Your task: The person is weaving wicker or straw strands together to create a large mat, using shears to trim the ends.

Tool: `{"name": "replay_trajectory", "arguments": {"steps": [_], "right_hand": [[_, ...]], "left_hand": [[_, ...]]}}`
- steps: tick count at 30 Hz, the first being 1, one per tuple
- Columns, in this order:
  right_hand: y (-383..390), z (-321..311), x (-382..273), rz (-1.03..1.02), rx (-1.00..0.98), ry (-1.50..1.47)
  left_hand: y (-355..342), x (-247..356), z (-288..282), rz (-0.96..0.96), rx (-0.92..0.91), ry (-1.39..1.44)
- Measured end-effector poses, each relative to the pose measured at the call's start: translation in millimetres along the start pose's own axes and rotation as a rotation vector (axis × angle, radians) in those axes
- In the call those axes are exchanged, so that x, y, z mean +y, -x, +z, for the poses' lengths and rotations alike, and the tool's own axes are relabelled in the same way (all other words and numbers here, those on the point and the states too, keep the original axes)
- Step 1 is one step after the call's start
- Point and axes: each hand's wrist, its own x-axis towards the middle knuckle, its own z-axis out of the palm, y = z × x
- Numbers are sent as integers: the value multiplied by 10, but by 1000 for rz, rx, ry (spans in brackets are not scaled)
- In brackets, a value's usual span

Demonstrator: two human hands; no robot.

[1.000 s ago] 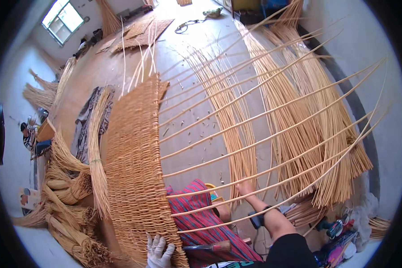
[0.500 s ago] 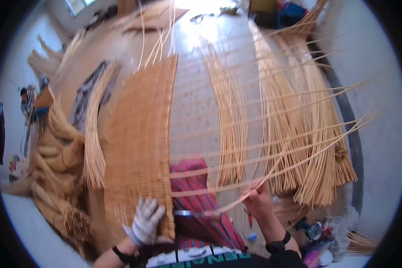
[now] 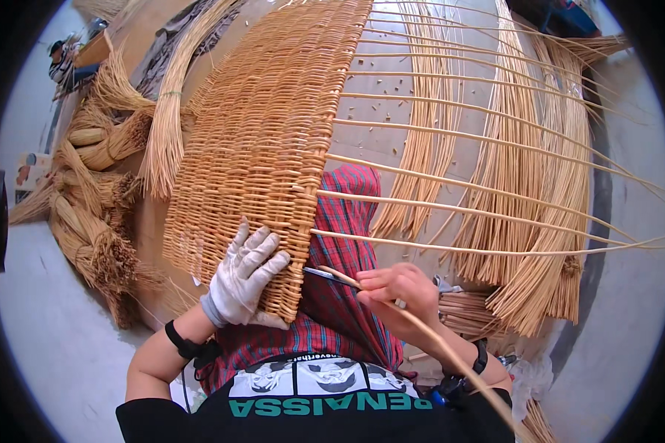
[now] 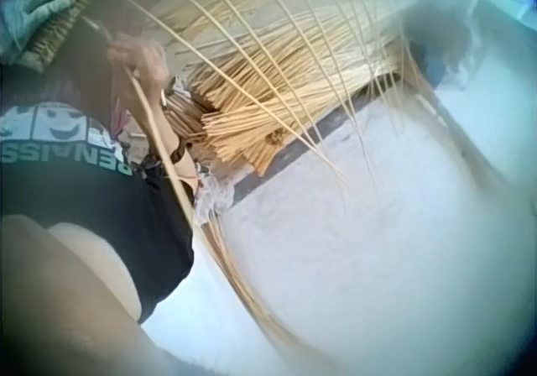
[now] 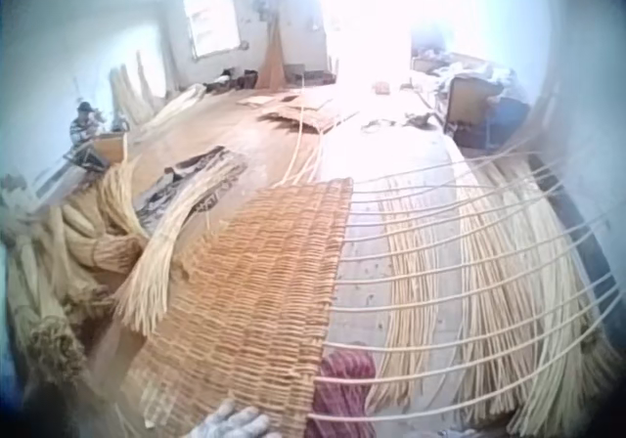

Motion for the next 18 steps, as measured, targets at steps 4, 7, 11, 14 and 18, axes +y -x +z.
{"name": "replay_trajectory", "arguments": {"steps": [4, 7, 11, 14, 18], "right_hand": [[88, -102, -17, 58, 71, -90], [95, -2, 56, 177, 29, -170], [-68, 127, 67, 388, -117, -218], [-208, 65, -26, 619, -382, -222], [-504, -88, 62, 738, -761, -183]], "left_hand": [[6, -6, 33, 10, 29, 9], [11, -22, 70, 8, 28, 13], [-11, -45, 81, 12, 31, -3], [-5, -60, 76, 3, 18, 16], [26, -90, 168, 12, 43, 19]]}}
